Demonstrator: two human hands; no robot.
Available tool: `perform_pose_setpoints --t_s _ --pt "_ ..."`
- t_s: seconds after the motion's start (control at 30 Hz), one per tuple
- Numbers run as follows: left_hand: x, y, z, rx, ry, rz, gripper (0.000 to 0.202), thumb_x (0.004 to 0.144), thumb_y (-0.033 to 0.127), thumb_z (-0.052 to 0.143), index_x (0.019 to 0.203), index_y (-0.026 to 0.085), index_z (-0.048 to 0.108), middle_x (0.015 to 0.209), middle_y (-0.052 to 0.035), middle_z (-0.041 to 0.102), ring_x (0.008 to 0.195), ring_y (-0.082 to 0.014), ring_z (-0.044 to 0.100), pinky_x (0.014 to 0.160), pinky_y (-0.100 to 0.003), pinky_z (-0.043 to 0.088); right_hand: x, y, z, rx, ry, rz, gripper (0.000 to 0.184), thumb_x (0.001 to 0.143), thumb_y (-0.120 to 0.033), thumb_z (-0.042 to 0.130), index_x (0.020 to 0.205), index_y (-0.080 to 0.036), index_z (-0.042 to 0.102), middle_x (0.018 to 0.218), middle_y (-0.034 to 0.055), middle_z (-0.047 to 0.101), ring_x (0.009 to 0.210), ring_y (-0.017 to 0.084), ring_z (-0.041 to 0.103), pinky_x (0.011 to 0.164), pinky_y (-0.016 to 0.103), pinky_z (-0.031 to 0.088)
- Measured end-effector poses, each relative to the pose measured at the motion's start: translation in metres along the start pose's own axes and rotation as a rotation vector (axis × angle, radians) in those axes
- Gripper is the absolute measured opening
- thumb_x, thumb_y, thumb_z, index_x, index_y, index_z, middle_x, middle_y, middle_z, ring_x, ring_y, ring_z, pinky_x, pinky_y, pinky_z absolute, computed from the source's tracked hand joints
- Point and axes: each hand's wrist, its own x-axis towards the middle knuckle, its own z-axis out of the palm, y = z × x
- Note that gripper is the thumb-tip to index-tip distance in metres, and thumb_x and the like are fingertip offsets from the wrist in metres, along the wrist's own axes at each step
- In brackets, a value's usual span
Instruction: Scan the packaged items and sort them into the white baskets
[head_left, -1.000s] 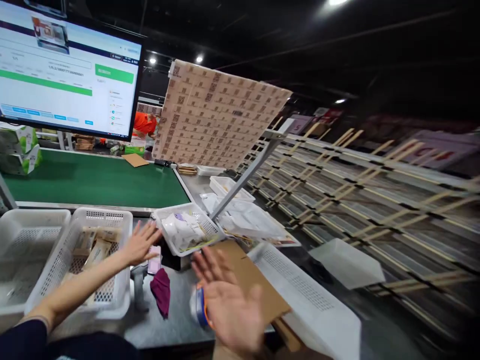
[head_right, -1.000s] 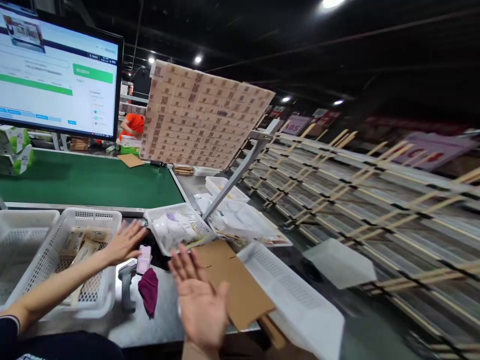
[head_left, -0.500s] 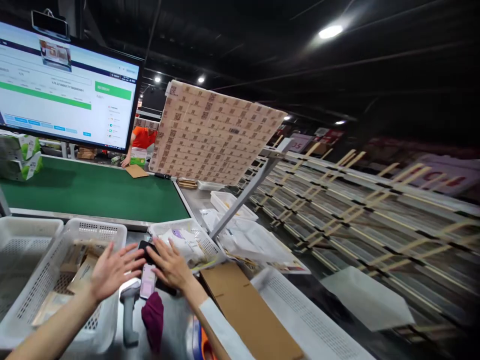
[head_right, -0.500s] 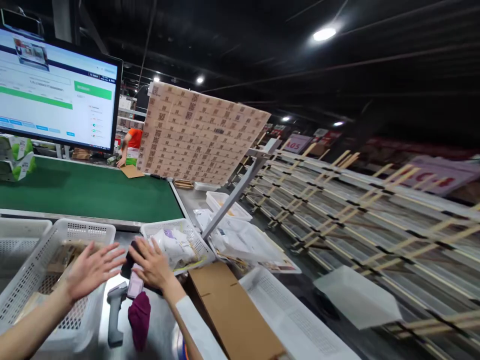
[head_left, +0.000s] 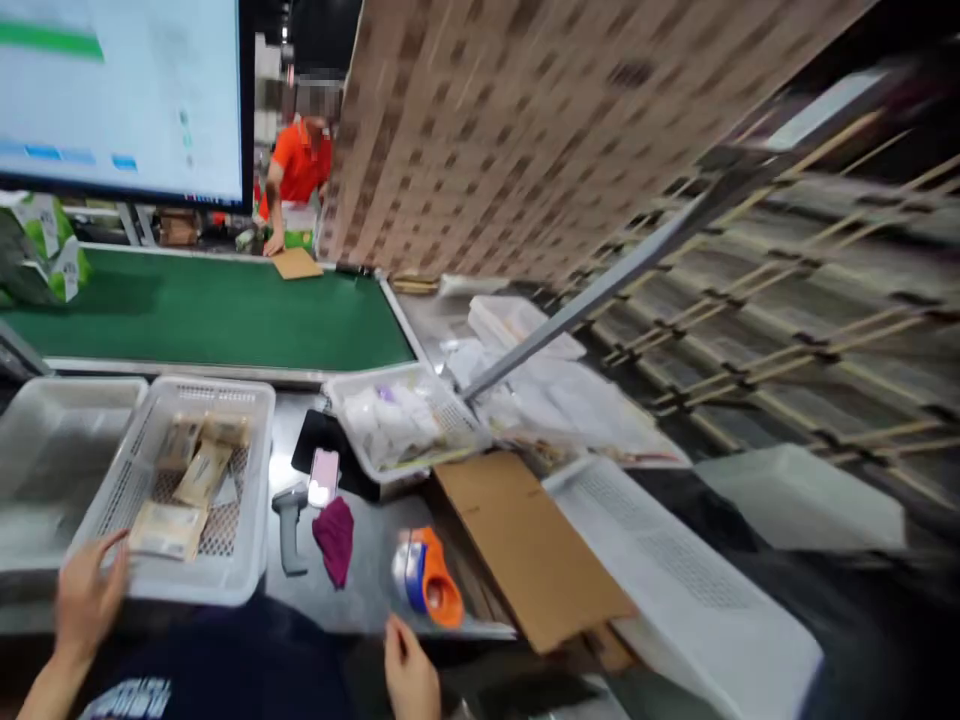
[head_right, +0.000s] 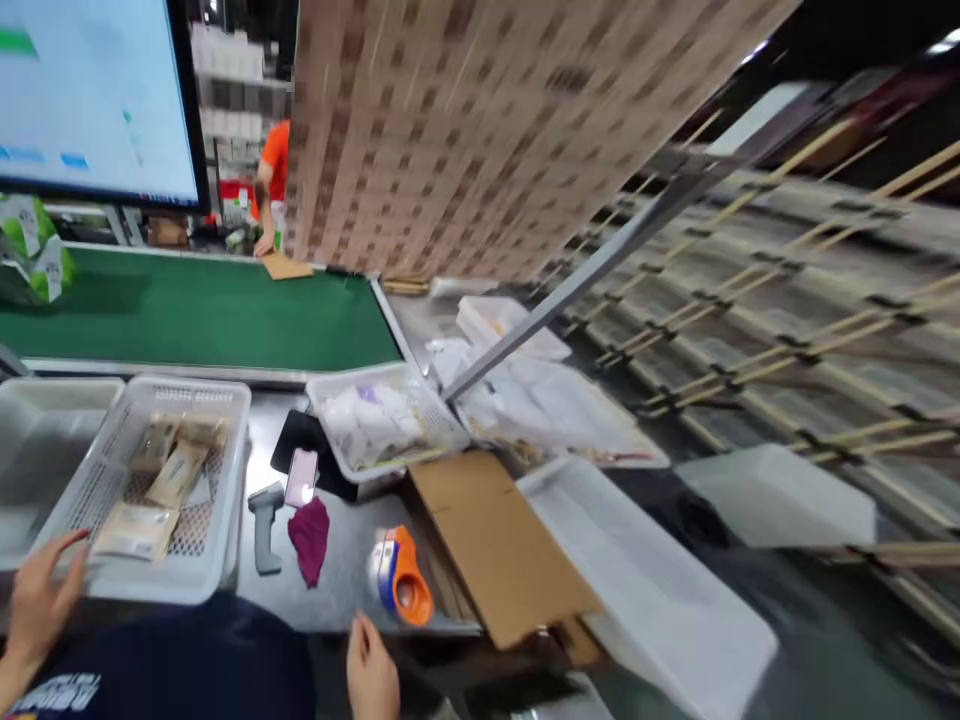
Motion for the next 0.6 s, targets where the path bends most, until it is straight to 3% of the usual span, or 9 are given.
perform_pose_setpoints --t_s 0.07,0.13,0.2,0.3,0.4,0.53,0.6 --pt "0.013 0.024 0.013 0.062 -0.281 0.156 0.044 0.100 0.050 0.045 0.104 0.024 0.080 0.111 -0.0132 0.084 0.111 -0.0331 0.076 0.113 -0.054 0.052 -0.004 -0.021 0.026 -0.102 -0.049 -0.027 0.054 0.077 -0.070 0.053 0.092 -0.025 0.080 0.111 0.0216 0.082 0.109 0.047 0.077 0.102 0.062 0.058" --pt "0.037 0.041 0.027 0.092 -0.489 0.295 0.040 0.102 0.040 0.045 0.113 0.024 0.080 0.121 -0.0118 0.082 0.123 -0.0326 0.072 0.123 -0.056 0.042 0.006 -0.044 0.047 -0.166 -0.110 -0.154 0.062 0.085 -0.064 0.045 0.106 -0.019 0.081 0.122 0.0233 0.079 0.116 0.044 0.076 0.107 0.062 0.056" --pt "0.063 0.048 0.034 0.138 -0.562 0.308 0.040 0.104 0.038 0.047 0.126 0.021 0.076 0.133 -0.0144 0.077 0.132 -0.0330 0.066 0.123 -0.053 0.042 0.018 -0.063 0.062 -0.186 -0.146 -0.276 0.065 0.091 -0.062 0.042 0.117 -0.016 0.080 0.126 0.0223 0.078 0.118 0.040 0.075 0.108 0.060 0.055" --pt "0.090 0.040 0.032 0.292 -0.603 0.226 0.048 0.102 0.034 0.057 0.144 0.014 0.064 0.149 -0.0216 0.066 0.136 -0.0380 0.062 0.116 -0.052 0.047 0.027 -0.079 0.079 -0.199 -0.222 -0.368 0.063 0.096 -0.060 0.044 0.125 -0.016 0.078 0.130 0.0195 0.078 0.120 0.036 0.075 0.109 0.053 0.056" --pt "0.093 0.024 0.023 0.433 -0.680 0.118 0.055 0.096 0.026 0.064 0.148 0.007 0.060 0.149 -0.0286 0.063 0.132 -0.0424 0.064 0.110 -0.054 0.050 0.026 -0.083 0.103 -0.383 -0.412 -0.319 0.055 0.101 -0.048 0.044 0.133 -0.014 0.073 0.131 0.0187 0.077 0.119 0.032 0.075 0.105 0.045 0.057" --pt "0.088 0.013 0.010 0.281 -0.896 0.055 0.055 0.095 0.028 0.066 0.147 0.010 0.061 0.141 -0.0219 0.072 0.127 -0.0356 0.070 0.107 -0.043 0.055 0.022 -0.088 0.150 -0.637 -0.559 -0.250 0.052 0.099 -0.033 0.054 0.142 -0.007 0.065 0.134 0.0265 0.072 0.116 0.036 0.075 0.098 0.045 0.057" --pt "0.093 0.013 0.000 0.229 -0.905 0.047 0.059 0.096 0.033 0.064 0.150 0.010 0.059 0.144 -0.0204 0.071 0.129 -0.0348 0.070 0.108 -0.043 0.055 0.023 -0.093 0.170 -0.699 -0.567 -0.242 0.053 0.098 -0.033 0.057 0.142 -0.003 0.063 0.136 0.0314 0.069 0.115 0.039 0.074 0.093 0.046 0.057"
